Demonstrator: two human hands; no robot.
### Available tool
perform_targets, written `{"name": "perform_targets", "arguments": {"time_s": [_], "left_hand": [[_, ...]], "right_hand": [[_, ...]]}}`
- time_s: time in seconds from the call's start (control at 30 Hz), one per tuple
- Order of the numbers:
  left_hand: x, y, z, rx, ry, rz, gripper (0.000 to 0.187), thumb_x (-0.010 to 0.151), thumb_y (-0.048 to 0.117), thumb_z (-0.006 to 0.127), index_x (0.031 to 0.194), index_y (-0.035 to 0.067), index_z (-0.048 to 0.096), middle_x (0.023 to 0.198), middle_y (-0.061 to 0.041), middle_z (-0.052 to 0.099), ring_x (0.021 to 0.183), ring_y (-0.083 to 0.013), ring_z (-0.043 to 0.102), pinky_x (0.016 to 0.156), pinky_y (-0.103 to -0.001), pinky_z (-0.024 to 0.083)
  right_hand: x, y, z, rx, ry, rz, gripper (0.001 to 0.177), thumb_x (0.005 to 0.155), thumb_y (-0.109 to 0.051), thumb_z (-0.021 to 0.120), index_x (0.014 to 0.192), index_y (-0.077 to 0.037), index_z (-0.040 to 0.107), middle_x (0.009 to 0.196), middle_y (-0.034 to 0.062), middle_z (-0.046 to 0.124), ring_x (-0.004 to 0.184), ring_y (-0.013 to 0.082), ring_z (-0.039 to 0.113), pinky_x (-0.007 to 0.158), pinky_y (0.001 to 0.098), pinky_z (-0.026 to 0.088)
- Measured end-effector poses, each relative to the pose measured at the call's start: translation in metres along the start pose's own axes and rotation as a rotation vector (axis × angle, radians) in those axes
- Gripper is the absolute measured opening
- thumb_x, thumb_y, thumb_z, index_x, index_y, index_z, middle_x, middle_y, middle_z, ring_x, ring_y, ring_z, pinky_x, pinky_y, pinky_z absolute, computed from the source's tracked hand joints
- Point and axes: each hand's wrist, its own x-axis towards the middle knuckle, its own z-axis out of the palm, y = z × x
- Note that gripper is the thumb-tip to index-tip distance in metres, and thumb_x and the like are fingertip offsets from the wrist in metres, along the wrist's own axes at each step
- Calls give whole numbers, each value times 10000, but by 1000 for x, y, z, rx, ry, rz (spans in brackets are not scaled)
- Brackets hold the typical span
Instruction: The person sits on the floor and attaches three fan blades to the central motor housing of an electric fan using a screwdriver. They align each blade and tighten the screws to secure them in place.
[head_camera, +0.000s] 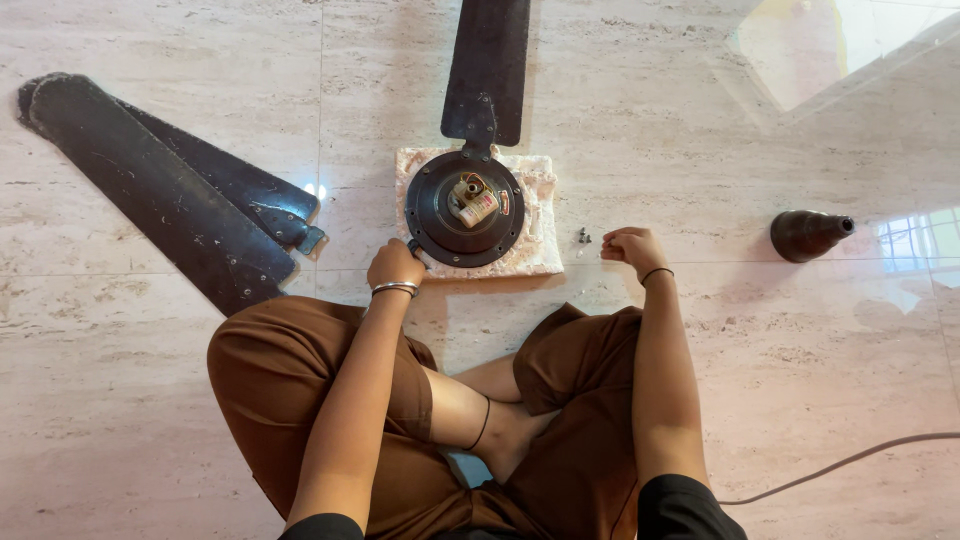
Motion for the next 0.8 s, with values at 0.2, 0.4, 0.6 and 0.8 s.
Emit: {"name": "perform_targets", "arguments": {"time_s": [0.2, 0.4, 0.6, 0.8], "left_hand": [[0, 0, -4, -1, -4, -2, 338, 928, 291, 659, 1087, -8, 654, 1032, -256, 727, 972, -432, 711, 810, -529, 579], [0, 1, -2, 6, 12, 5, 372, 937, 331, 672, 1077, -13, 656, 1014, -258, 729, 958, -432, 714, 798, -528, 580], [-1, 2, -6, 3, -19, -10, 391, 938, 350, 676, 1081, -14, 656, 1020, -254, 730, 961, -428, 716, 794, -524, 583], [0, 3, -5, 12, -18, -15, 379, 922, 327, 685, 1089, -12, 655, 1037, -255, 727, 983, -427, 711, 810, -525, 579]], "right_hand": [[6, -4, 28, -257, -30, 0, 216, 927, -13, 578, 1056, 61, 735, 908, 151, 736, 744, 201, 723, 736, 329, 622], [6, 3, 23, -301, -47, -86, 232, 927, -36, 643, 1134, 32, 722, 909, 128, 741, 761, 173, 715, 735, 314, 622], [15, 15, 19, -373, 50, -149, 260, 905, -18, 667, 1160, -8, 715, 866, 89, 730, 746, 163, 712, 700, 303, 610], [18, 34, 4, -636, 137, -141, 189, 844, -39, 724, 1018, -41, 799, 834, 121, 764, 731, 197, 708, 705, 347, 576]]}}
